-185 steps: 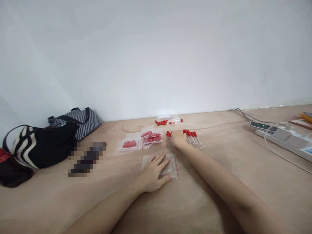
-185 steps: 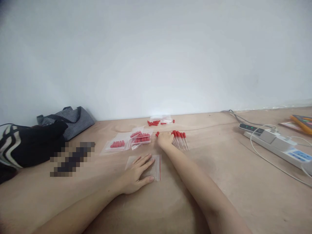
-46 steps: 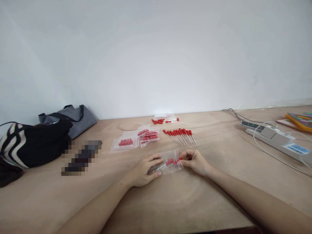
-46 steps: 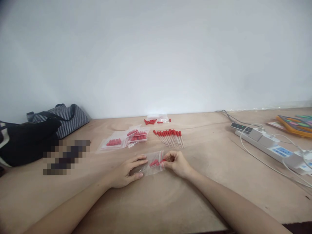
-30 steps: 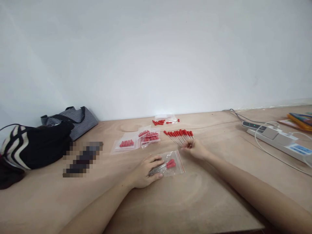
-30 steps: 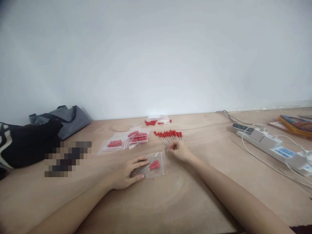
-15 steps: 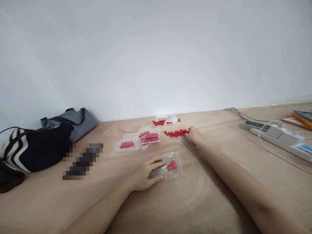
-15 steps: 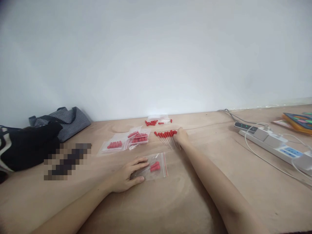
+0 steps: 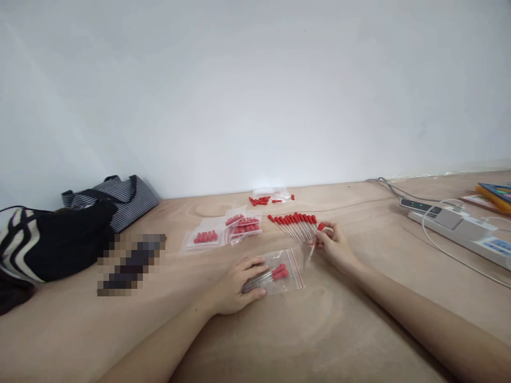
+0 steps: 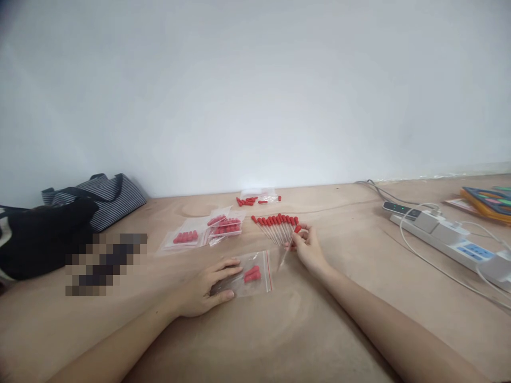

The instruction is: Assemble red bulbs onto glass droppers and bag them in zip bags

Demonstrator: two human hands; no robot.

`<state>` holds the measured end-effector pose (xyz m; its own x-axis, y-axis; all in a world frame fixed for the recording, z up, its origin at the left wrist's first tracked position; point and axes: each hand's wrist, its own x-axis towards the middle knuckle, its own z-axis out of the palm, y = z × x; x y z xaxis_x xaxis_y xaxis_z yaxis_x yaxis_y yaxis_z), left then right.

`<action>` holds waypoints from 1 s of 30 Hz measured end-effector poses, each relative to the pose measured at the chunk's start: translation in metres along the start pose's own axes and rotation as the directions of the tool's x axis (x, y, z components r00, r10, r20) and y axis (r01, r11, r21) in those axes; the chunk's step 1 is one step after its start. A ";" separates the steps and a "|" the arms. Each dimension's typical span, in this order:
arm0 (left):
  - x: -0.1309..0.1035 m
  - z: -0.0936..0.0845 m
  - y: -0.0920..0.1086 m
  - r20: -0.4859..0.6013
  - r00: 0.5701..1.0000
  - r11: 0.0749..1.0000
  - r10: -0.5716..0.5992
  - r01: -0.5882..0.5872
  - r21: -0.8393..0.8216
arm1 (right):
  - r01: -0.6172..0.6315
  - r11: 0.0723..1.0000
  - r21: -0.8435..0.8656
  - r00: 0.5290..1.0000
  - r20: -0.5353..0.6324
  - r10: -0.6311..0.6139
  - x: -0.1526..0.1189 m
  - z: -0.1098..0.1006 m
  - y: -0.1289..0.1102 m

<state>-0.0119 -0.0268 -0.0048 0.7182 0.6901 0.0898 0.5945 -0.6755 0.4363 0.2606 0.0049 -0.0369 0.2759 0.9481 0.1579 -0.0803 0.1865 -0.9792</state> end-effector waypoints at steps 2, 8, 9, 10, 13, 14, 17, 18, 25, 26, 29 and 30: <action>0.000 0.000 0.000 -0.006 1.000 1.000 0.000 0.000 -0.005 | -0.018 0.999 0.044 0.999 -0.027 0.019 -0.005 0.002 0.002; 0.000 0.000 0.001 0.005 1.000 1.000 -0.013 0.013 -0.026 | -0.029 0.997 0.075 0.997 -0.067 0.034 -0.010 0.008 -0.002; 0.000 0.000 0.001 0.003 1.000 1.000 -0.010 0.010 -0.024 | -0.040 0.996 0.081 0.996 -0.080 0.046 -0.011 0.009 -0.003; 0.000 0.000 0.002 0.002 1.000 1.000 -0.010 0.010 -0.021 | -0.060 0.994 0.089 0.994 -0.087 0.068 -0.012 0.010 -0.003; -0.001 -0.002 0.004 0.004 0.999 0.999 -0.041 0.041 -0.019 | -0.158 0.983 0.093 0.986 -0.036 0.162 -0.020 0.016 -0.005; -0.001 -0.002 0.005 0.010 0.998 0.998 -0.058 0.058 -0.019 | -0.182 0.981 0.073 0.983 0.007 0.182 -0.023 0.018 -0.006; -0.001 -0.002 0.006 0.011 0.998 0.997 -0.069 0.070 -0.024 | -0.179 0.984 -0.011 0.968 0.176 0.178 -0.031 0.026 -0.008; 0.000 -0.002 0.006 0.006 0.998 0.998 -0.059 0.059 -0.028 | -0.165 0.986 -0.029 0.958 0.235 0.167 -0.033 0.028 -0.008; 0.000 0.000 0.003 -0.005 0.999 0.998 -0.041 0.040 -0.038 | -0.137 0.985 -0.105 0.832 0.527 0.172 -0.031 0.036 0.000; 0.000 0.000 0.003 -0.003 0.999 0.998 -0.043 0.043 -0.038 | -0.141 0.982 -0.122 0.816 0.547 0.185 -0.030 0.037 0.001; 0.000 0.000 0.004 0.012 0.998 0.997 -0.066 0.067 -0.037 | -0.135 0.972 -0.190 0.792 0.570 0.221 -0.027 0.037 0.003; 0.000 0.000 0.005 0.020 0.997 0.996 -0.077 0.078 -0.036 | -0.129 0.968 -0.216 0.792 0.565 0.232 -0.027 0.038 0.003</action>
<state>-0.0092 -0.0303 -0.0029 0.6769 0.7351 0.0382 0.6353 -0.6097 0.4740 0.2170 -0.0101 -0.0397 -0.3408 0.9397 -0.0296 0.0933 0.0025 -0.9956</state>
